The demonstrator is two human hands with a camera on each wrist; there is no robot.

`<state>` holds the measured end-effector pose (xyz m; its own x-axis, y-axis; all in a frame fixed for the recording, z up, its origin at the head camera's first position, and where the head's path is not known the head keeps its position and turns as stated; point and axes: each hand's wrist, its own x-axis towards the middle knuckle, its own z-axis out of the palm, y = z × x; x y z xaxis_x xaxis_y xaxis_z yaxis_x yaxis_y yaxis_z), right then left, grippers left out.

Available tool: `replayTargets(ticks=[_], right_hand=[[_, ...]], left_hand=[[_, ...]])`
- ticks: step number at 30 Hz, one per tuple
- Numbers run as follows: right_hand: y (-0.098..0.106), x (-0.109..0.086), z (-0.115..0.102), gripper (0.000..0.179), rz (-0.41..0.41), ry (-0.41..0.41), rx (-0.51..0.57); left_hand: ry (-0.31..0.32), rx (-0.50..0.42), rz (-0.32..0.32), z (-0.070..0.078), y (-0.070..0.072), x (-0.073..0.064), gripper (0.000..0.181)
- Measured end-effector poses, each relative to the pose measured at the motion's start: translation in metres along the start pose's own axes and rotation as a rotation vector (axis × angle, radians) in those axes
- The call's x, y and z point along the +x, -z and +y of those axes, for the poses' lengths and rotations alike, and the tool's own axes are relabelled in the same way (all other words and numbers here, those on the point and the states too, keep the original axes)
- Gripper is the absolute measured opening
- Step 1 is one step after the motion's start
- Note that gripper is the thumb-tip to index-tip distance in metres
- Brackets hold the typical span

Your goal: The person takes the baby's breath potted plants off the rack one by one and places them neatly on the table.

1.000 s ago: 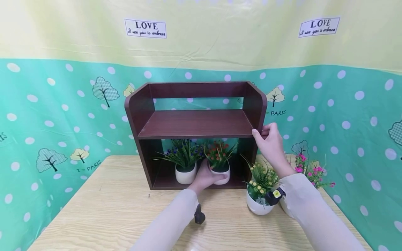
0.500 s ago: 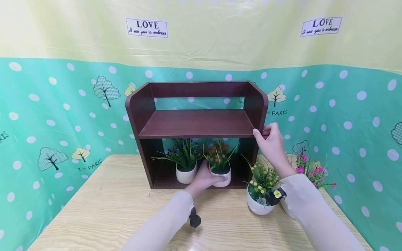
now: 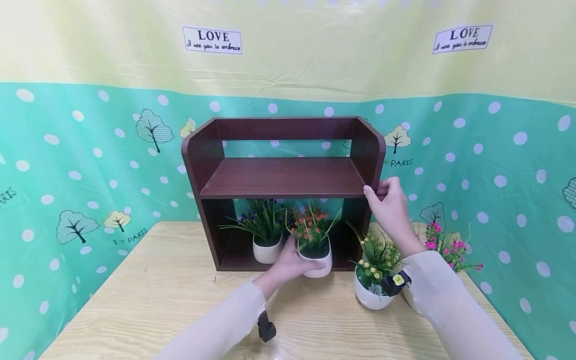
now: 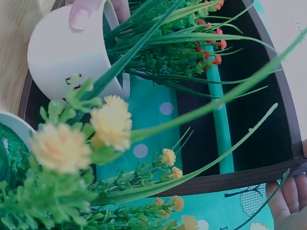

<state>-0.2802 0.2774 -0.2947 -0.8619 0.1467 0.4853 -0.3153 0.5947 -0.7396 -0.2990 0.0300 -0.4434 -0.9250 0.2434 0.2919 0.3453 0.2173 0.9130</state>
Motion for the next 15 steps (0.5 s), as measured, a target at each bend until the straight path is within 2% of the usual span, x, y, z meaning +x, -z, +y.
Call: replayTargets(ticks=[4,15], right_hand=[[-0.001,0.000,0.000,0.051,-0.001,0.003,-0.003],[0.000,0.002,0.002,0.050,0.012,0.015,0.002]], left_hand=[[-0.002,-0.019,-0.014,0.003,0.000,-0.006,0.100],[-0.009,0.022,-0.063,0.007,0.000,-0.030,0.107]])
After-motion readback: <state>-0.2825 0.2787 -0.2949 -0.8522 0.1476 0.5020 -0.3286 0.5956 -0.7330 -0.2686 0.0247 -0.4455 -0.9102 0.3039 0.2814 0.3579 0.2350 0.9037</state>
